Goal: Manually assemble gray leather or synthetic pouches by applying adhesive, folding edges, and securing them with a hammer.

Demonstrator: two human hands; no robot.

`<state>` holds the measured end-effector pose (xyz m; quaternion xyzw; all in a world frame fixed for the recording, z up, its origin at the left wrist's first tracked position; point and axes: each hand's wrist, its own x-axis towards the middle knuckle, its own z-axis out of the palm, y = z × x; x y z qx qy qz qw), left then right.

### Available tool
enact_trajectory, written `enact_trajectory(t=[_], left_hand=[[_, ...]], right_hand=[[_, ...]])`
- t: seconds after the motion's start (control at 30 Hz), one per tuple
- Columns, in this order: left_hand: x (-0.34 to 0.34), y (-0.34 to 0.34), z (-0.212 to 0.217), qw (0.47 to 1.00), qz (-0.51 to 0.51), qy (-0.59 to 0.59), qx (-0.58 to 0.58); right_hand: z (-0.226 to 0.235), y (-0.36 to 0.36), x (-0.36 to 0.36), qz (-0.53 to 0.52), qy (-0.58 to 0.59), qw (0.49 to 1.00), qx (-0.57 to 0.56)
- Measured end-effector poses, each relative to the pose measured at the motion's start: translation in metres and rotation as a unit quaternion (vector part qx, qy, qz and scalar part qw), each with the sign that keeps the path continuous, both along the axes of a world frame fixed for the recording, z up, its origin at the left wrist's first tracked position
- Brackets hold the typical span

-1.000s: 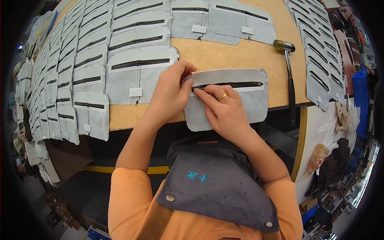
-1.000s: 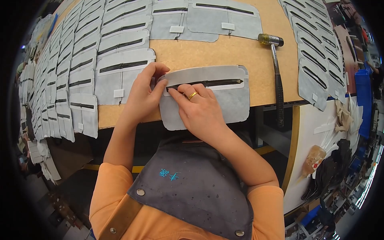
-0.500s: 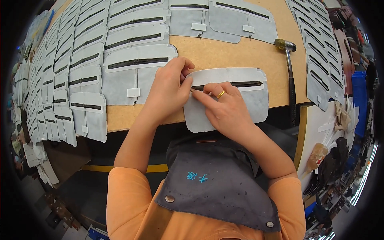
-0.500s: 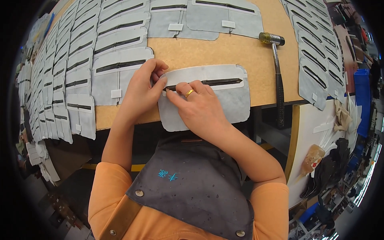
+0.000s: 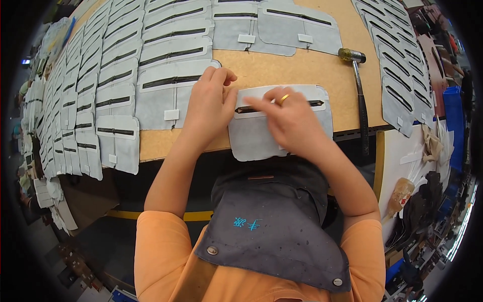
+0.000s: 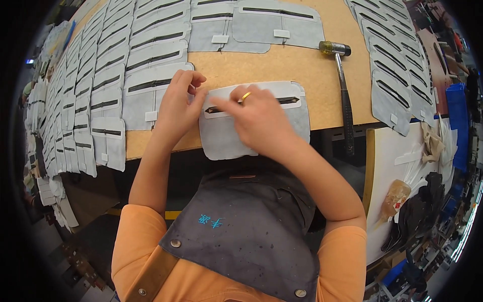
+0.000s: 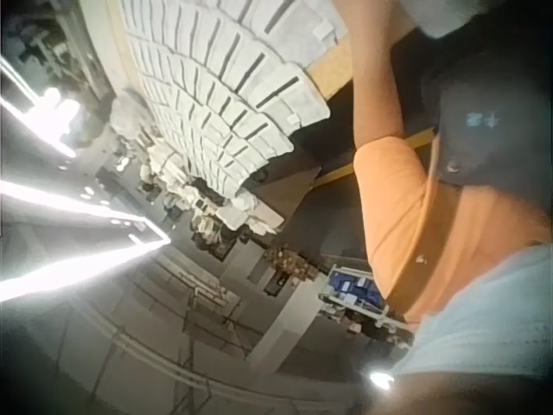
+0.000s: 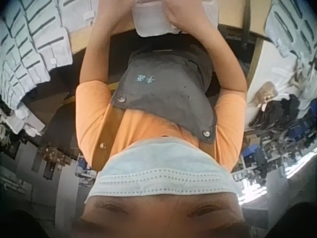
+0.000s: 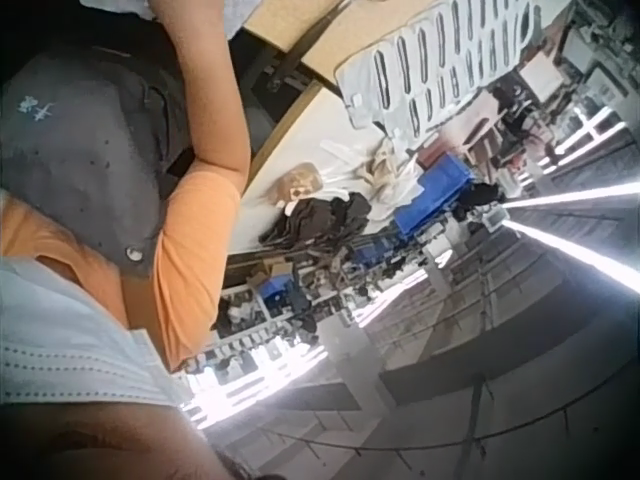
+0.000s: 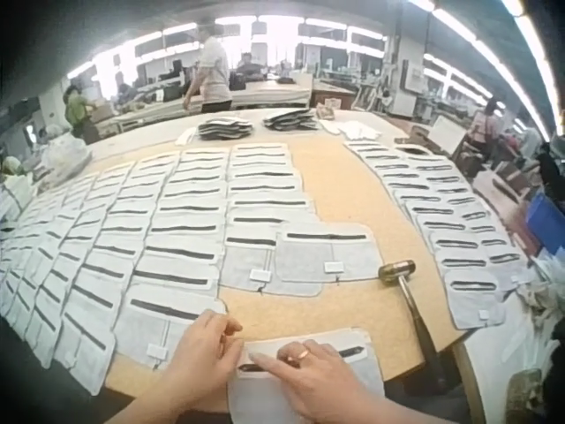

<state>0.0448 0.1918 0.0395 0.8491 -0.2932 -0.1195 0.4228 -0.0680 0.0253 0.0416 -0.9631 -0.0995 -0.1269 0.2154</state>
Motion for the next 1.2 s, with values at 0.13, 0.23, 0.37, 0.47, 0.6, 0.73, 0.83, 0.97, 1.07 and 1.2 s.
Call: enact_trajectory(t=[0.13, 0.23, 0.37, 0.47, 0.6, 0.73, 0.83, 0.97, 1.07, 1.2], left_hand=[[-0.043, -0.014, -0.001, 0.972, -0.112, -0.204, -0.036], [-0.070, -0.031, -0.014, 0.952, -0.197, -0.231, -0.037], [-0.075, -0.040, -0.022, 0.943, -0.194, -0.272, -0.002], [-0.075, -0.042, -0.018, 0.945, -0.194, -0.264, 0.008], [-0.067, -0.049, -0.013, 0.956, -0.152, -0.248, 0.046], [-0.053, -0.054, -0.016, 0.978, -0.135, -0.161, 0.018], [-0.039, -0.063, -0.017, 0.978, -0.136, -0.155, 0.006], [-0.027, -0.076, -0.012, 0.973, -0.187, -0.137, 0.021], [-0.024, -0.088, -0.019, 0.959, -0.238, -0.151, -0.044], [-0.020, -0.087, -0.018, 0.947, -0.279, -0.154, -0.041]], right_hand=[[0.003, -0.055, 0.001, -0.085, -0.005, 0.996, -0.031], [0.013, -0.066, 0.007, -0.078, 0.119, 0.990, 0.013], [0.030, -0.070, 0.030, -0.082, 0.387, 0.918, 0.035], [0.018, -0.069, 0.024, -0.099, 0.109, 0.984, -0.099], [0.032, -0.054, 0.005, -0.130, -0.112, 0.981, -0.094], [0.025, -0.061, -0.028, -0.148, -0.020, 0.986, 0.074], [-0.004, -0.067, -0.039, -0.158, -0.001, 0.980, 0.124], [-0.015, -0.068, -0.040, -0.171, -0.045, 0.976, 0.125], [-0.017, -0.071, -0.038, -0.166, -0.057, 0.976, 0.129], [-0.019, -0.075, -0.039, -0.154, -0.068, 0.976, 0.135]])
